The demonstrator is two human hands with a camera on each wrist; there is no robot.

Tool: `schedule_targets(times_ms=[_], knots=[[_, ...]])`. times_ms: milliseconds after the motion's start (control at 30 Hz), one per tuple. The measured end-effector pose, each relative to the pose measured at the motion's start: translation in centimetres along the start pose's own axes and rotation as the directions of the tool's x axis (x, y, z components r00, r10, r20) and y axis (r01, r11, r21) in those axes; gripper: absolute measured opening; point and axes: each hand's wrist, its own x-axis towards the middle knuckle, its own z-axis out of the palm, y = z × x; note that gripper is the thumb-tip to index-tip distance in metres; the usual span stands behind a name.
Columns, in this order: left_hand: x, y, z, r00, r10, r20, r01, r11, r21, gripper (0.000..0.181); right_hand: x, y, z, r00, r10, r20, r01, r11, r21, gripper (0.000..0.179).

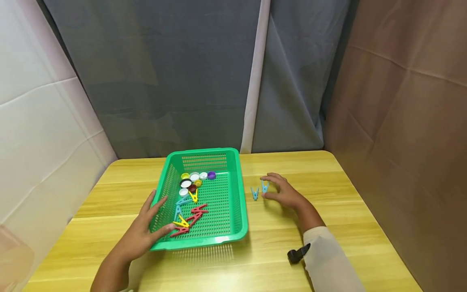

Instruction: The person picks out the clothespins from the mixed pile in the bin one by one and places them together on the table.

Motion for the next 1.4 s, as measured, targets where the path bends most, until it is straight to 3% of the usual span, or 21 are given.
schedule_targets(times_ms=[233,500,633,1067,1400], knots=[[0.0,0.1,0.0,1.000,0.003,0.002,-0.003,1.000,-0.004,0.091,-0.3,1.1,0.2,0.995,0.094,0.016,-0.094,0.995,-0.014,0.064],[-0.1,0.3,0.0,1.000,0.008,-0.006,-0.008,1.000,-0.003,0.090,-0.2,2.2,0.6,0.996,0.090,0.011,-0.090,0.995,-0.032,0.061],[-0.2,0.3,-0.1,1.000,-0.002,-0.006,0.002,1.000,0.006,0.090,-0.1,2.8,1.3,0.995,0.099,0.010,-0.098,0.991,-0.086,0.060],[-0.2,0.4,-0.3,1.000,0.008,-0.007,-0.008,1.000,0.010,0.093,0.2,2.4,2.1,0.993,0.115,-0.019,-0.116,0.969,-0.219,0.057],[0.0,0.3,0.0,1.000,0.024,-0.013,-0.024,1.000,-0.004,0.095,0.2,2.6,2.3,0.990,0.139,-0.021,-0.140,0.960,-0.244,0.060]])
